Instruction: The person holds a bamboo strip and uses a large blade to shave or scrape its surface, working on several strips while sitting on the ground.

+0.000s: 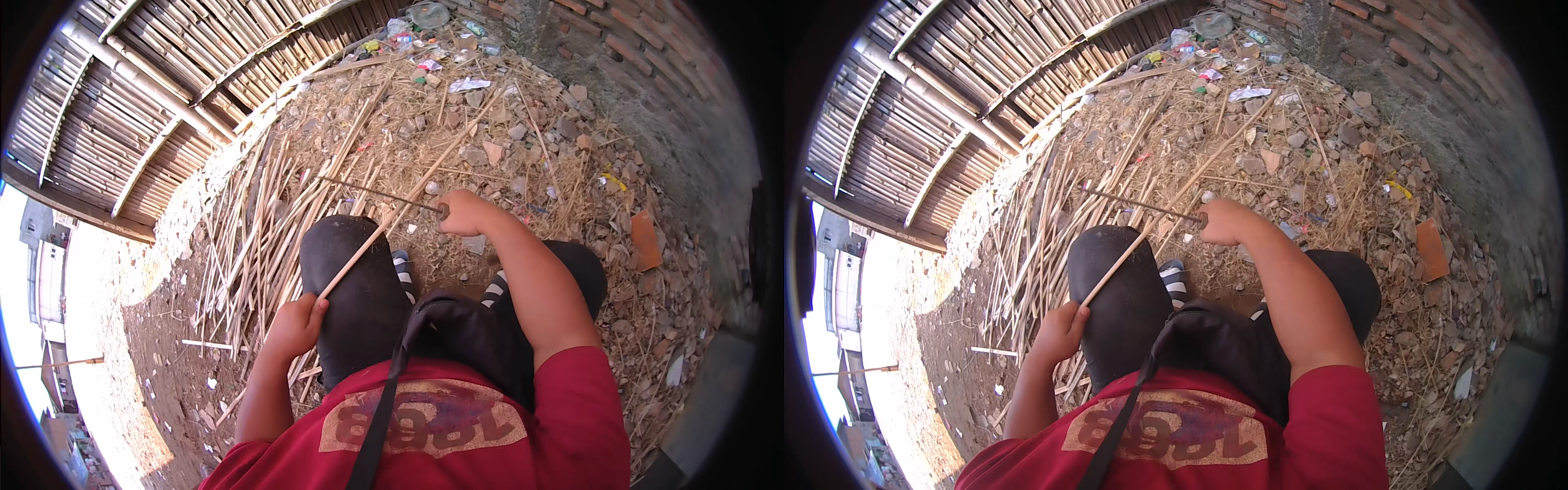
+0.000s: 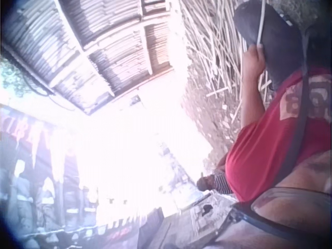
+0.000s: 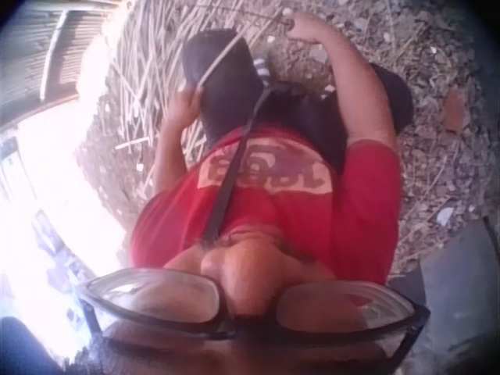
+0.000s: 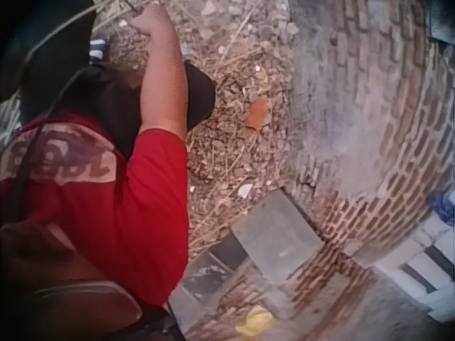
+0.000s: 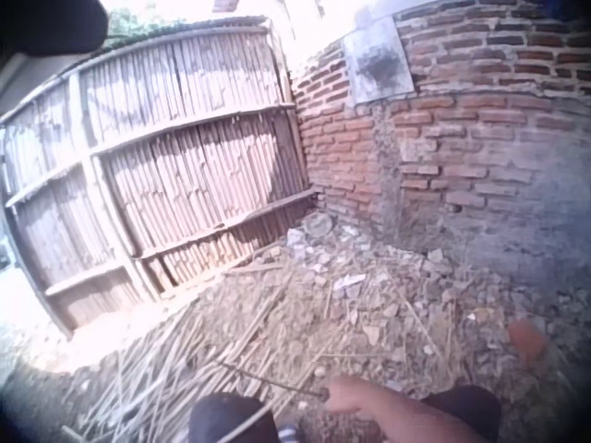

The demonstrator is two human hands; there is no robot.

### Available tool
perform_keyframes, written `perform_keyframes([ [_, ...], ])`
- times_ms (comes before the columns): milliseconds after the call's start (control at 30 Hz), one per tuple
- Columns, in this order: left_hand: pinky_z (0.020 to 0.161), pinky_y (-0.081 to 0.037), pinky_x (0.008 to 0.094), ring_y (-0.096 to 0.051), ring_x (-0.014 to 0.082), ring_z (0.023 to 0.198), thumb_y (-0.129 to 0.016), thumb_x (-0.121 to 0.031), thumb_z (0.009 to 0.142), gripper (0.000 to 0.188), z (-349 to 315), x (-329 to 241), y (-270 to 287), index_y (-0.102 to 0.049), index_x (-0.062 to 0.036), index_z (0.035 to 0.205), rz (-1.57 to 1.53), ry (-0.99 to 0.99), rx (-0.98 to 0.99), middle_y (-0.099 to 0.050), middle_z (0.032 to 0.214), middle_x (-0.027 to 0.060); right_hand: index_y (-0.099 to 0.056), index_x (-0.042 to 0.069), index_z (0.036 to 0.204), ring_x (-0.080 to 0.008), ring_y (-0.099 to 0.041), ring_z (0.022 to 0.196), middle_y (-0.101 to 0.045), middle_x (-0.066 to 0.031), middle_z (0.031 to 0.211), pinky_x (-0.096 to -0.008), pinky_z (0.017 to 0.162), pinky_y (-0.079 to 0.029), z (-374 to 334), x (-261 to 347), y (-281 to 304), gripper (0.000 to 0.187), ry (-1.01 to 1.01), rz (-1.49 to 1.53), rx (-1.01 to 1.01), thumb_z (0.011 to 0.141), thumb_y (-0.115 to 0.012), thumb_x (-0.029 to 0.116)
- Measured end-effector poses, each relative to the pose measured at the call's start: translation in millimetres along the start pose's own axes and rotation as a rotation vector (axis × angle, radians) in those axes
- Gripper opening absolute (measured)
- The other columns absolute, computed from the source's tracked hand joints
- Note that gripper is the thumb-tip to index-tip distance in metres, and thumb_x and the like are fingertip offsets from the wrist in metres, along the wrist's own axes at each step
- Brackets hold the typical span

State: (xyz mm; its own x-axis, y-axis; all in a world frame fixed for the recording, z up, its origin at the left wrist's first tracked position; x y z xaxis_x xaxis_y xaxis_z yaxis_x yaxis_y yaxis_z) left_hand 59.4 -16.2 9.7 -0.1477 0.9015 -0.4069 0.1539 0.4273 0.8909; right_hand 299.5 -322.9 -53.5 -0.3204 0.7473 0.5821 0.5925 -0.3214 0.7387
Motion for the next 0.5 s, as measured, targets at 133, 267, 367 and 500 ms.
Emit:
perform_keyframes([
  [133,0.068,-0.046,0.0571,-0.061,0.0514,0.075,-0.052,-0.036,0.104,0.043,0.3,1.4,3.5,-0.056,0.0006,0.083,0.0,-0.003,-0.007,-0.061,0.072,0.028,-0.072,0.003,0.103,-0.0377,-0.069,0.094,-0.072,-0.0207,0.098,-0.0454,0.081,-0.054,-3.8,-29.7,8.0,0.036,-0.161,0.089,-0.146,0.072,-0.066,0.021],
  [267,0.067,-0.046,0.0565,-0.061,0.0511,0.076,-0.052,-0.036,0.104,0.042,0.4,2.3,1.5,-0.056,0.0005,0.083,0.0,0.011,0.015,-0.061,0.072,0.0281,-0.072,0.004,0.102,-0.0374,-0.069,0.093,-0.072,-0.0202,0.096,-0.0453,0.081,-0.055,-12.2,26.0,-6.7,0.036,0.038,0.027,-0.059,0.071,-0.066,0.021],
  [367,0.067,-0.046,0.0564,-0.061,0.0512,0.075,-0.052,-0.036,0.104,0.042,-0.6,10.0,-6.0,-0.057,0.0006,0.084,0.001,-0.01,0.001,-0.061,0.072,0.0283,-0.07,0.0,0.111,-0.0344,-0.07,0.092,-0.073,-0.0221,0.099,-0.0426,0.083,-0.054,-15.0,35.4,-6.2,0.044,0.129,-0.146,0.064,0.072,-0.072,0.021],
  [500,0.066,-0.044,0.0575,-0.06,0.0513,0.074,-0.051,-0.036,0.104,0.042,-2.0,6.9,-1.1,-0.056,0.0,0.082,-0.04,-0.004,-0.03,-0.061,0.072,0.0281,-0.07,0.002,0.117,-0.0375,-0.069,0.101,-0.071,-0.0226,0.108,-0.0427,0.09,-0.054,-6.9,-33.9,17.6,0.05,-0.193,0.223,-0.208,0.072,-0.07,0.024],
])
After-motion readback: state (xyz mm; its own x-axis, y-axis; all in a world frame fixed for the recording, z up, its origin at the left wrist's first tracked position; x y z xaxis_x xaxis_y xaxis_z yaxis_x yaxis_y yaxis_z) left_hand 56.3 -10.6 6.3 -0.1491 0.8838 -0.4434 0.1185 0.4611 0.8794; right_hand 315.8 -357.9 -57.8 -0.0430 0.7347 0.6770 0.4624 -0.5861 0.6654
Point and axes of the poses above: each hand's wrist, its own z-axis towards the middle knuckle, its own y-axis out of the back of the hand, x = y × z, the point moved 2 cm from there along z, towards the middle knuckle
